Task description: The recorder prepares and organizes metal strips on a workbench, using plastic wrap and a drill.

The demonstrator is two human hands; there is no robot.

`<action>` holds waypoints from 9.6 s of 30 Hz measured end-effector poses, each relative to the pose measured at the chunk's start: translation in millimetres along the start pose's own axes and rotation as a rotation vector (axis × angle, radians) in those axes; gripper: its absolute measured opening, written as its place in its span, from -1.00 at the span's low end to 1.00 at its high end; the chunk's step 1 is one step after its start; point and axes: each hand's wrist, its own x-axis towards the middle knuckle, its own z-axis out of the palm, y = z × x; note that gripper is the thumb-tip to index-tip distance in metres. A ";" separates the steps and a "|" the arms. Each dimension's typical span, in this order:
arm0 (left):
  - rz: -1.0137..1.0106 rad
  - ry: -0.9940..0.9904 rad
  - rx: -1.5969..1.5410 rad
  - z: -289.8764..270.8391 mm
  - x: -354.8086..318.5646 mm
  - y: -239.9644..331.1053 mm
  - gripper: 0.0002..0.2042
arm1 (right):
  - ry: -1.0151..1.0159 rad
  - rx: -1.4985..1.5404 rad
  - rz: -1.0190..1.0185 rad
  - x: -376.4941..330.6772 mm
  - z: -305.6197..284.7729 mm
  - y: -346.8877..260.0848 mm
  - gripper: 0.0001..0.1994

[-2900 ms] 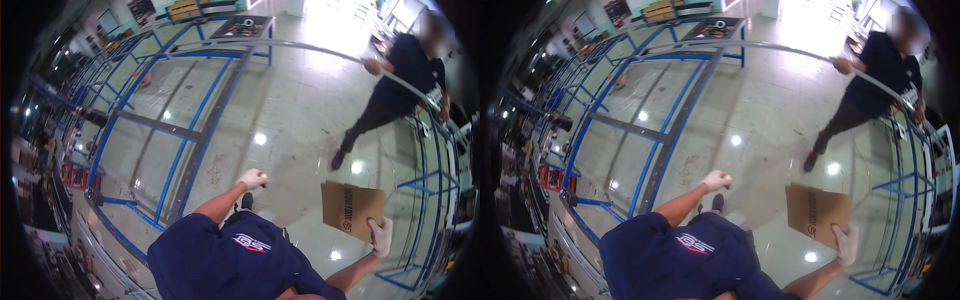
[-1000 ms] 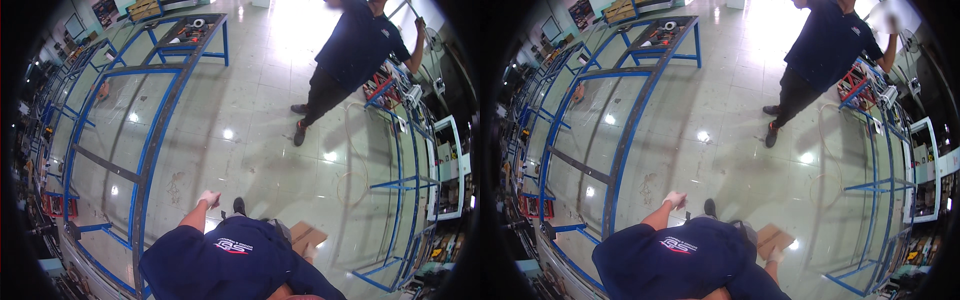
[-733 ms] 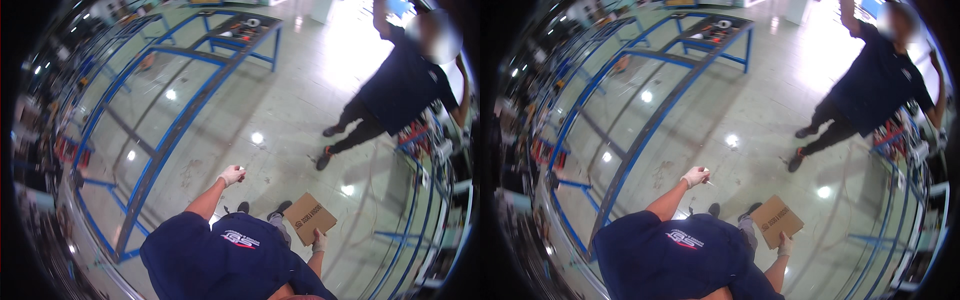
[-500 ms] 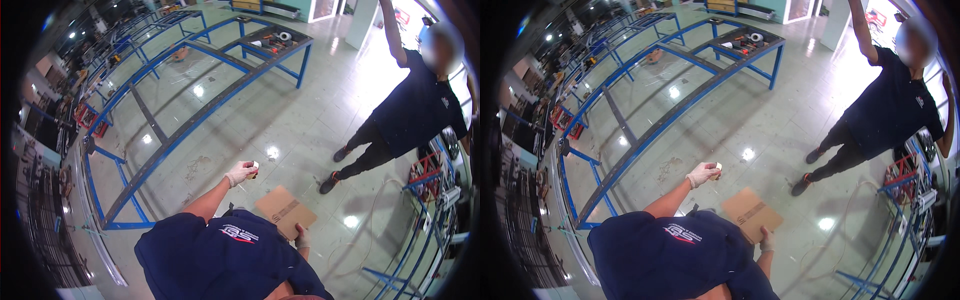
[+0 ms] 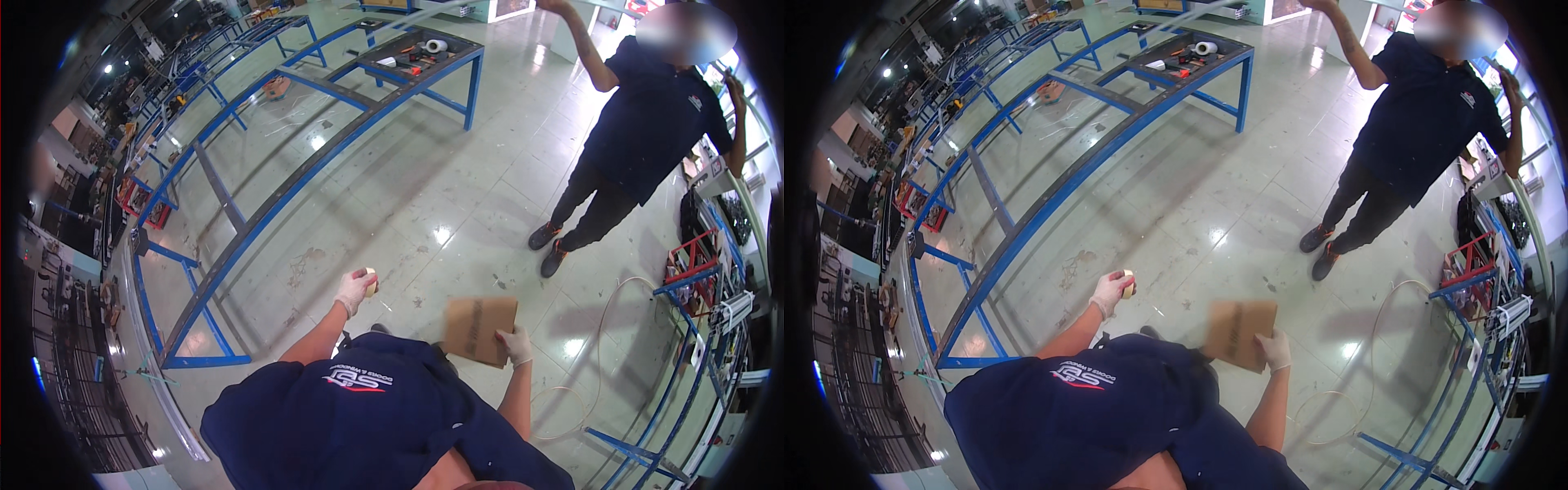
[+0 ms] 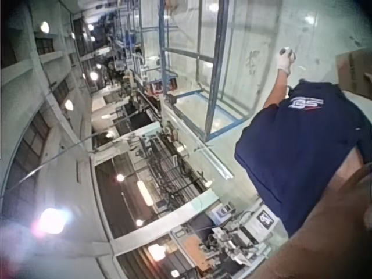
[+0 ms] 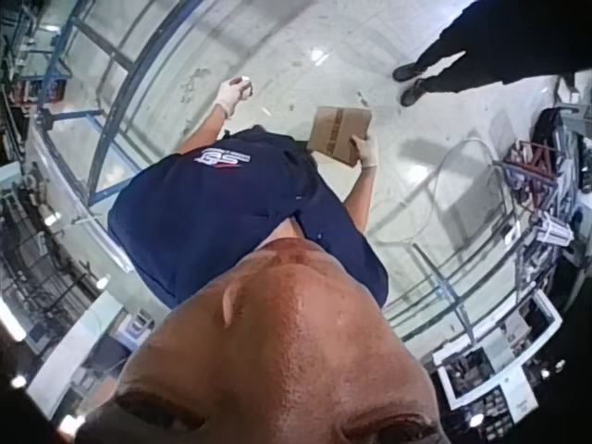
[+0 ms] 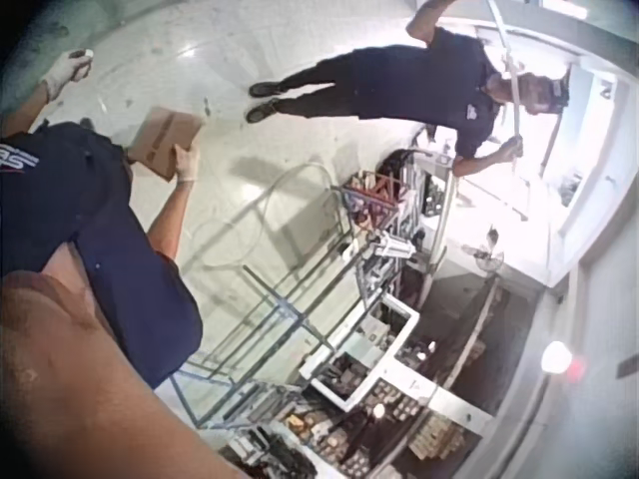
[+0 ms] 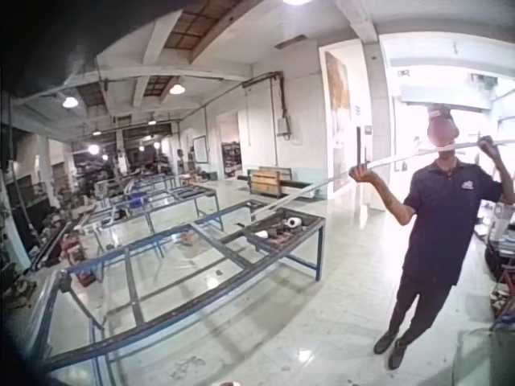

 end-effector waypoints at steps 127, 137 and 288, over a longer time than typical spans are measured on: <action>0.165 0.693 0.662 457.8 1176.3 598.9 -0.29 | 0.376 1.113 -0.057 990.1 -222.5 -609.1 -0.31; -0.128 0.742 0.678 486.1 1222.0 624.8 -0.37 | 0.385 0.994 0.100 1070.7 -191.1 -673.4 -0.36; 0.698 -0.084 1.669 306.0 1222.0 675.0 -0.80 | -0.431 -0.902 -0.284 1437.3 25.4 -724.7 -0.75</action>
